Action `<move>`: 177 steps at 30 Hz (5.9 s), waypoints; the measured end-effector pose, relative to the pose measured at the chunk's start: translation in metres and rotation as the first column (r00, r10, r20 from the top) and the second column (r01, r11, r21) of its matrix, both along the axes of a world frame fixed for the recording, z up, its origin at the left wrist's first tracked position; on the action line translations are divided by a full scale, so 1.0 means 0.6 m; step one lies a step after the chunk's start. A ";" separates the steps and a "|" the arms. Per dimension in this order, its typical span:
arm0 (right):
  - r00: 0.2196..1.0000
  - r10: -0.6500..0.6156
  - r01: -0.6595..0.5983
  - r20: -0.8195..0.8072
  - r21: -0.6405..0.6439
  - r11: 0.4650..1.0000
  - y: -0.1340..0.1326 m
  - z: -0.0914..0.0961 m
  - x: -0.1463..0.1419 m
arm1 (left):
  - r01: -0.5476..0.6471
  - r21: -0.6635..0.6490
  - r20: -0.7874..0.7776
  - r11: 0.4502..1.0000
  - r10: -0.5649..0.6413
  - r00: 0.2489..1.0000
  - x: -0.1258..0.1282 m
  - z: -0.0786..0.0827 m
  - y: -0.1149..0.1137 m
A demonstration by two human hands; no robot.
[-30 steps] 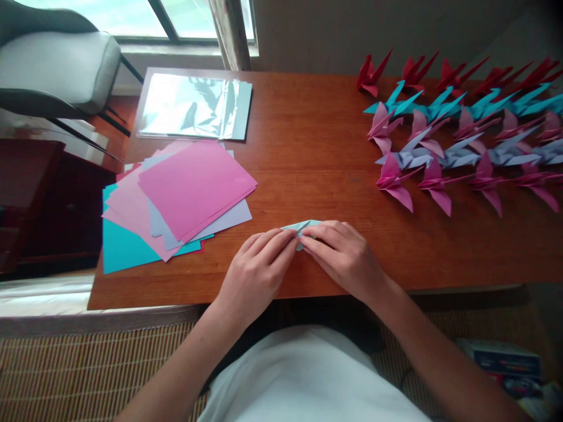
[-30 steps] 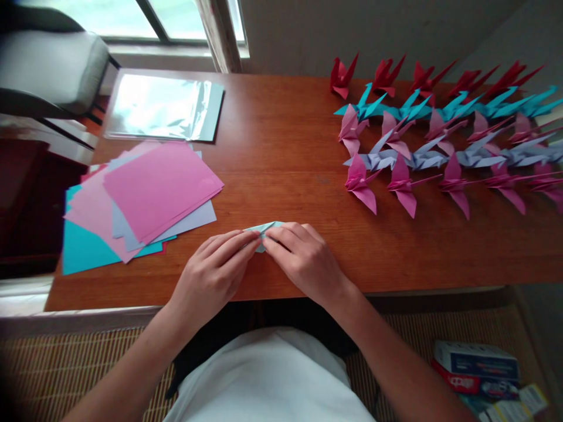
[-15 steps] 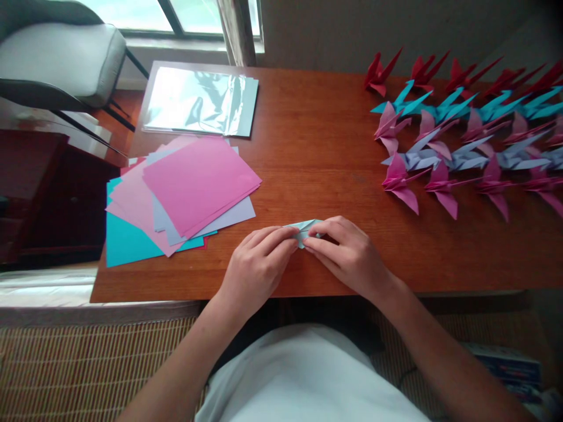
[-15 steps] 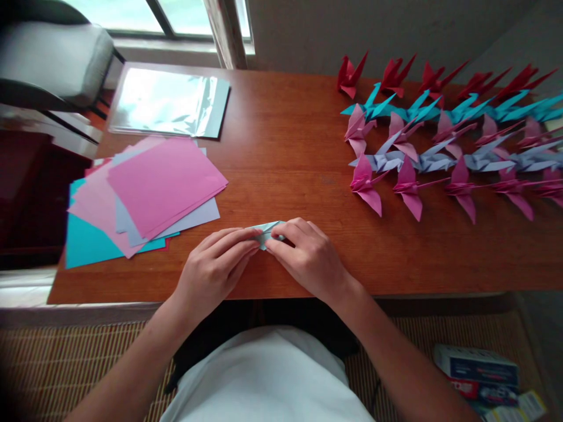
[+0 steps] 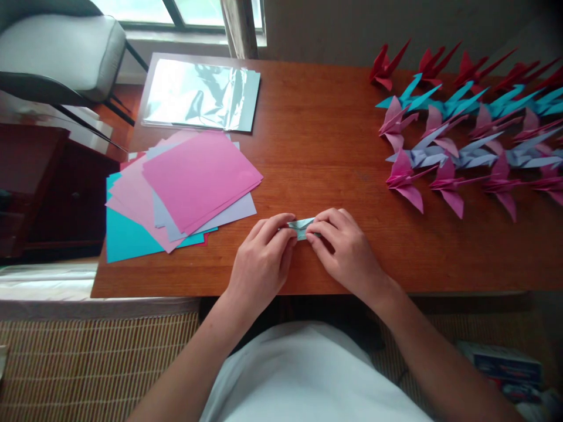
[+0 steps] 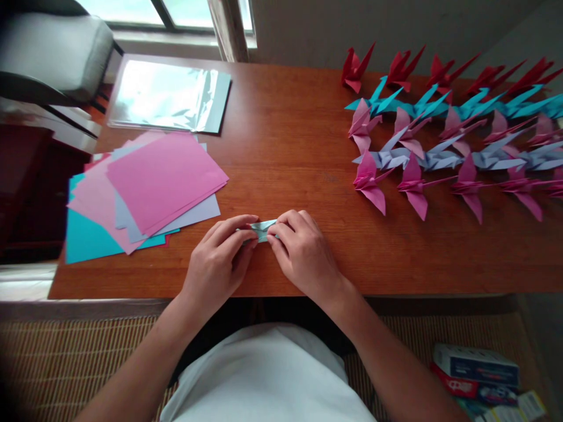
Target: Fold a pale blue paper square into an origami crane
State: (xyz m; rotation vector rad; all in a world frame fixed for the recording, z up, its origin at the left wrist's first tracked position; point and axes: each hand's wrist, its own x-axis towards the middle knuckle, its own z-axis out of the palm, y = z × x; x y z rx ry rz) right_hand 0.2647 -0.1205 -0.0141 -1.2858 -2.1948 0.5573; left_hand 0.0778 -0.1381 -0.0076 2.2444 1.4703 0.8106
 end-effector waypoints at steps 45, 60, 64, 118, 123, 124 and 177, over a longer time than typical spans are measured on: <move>0.999 0.042 -0.042 -0.035 -0.008 0.999 0.000 0.007 0.013 | 0.065 0.012 -0.066 0.998 -0.064 0.996 -0.014 0.005 -0.001; 0.999 0.039 -0.039 -0.033 -0.023 0.999 -0.001 0.007 0.012 | 0.192 0.040 -0.342 0.980 -0.167 0.925 -0.043 0.024 0.005; 0.999 0.022 -0.024 -0.037 -0.033 0.999 -0.001 0.007 0.010 | 0.117 0.003 -0.205 0.993 -0.114 0.972 -0.027 0.026 0.003; 0.988 -0.146 0.147 0.053 -0.025 0.989 -0.006 0.008 -0.020 | -0.080 -0.075 -0.039 0.994 0.077 0.996 0.014 0.000 0.005; 0.989 -0.142 0.144 0.044 -0.032 0.989 -0.005 0.007 -0.020 | -0.083 -0.076 -0.037 0.994 0.080 0.996 0.014 -0.001 0.006; 0.989 -0.142 0.144 0.046 -0.031 0.989 -0.005 0.007 -0.020 | -0.082 -0.076 -0.036 0.994 0.080 0.996 0.014 -0.001 0.006; 0.989 -0.137 0.137 -0.050 0.000 0.991 -0.007 -0.002 -0.011 | -0.006 -0.007 -0.102 1.000 0.005 0.995 -0.002 0.005 -0.020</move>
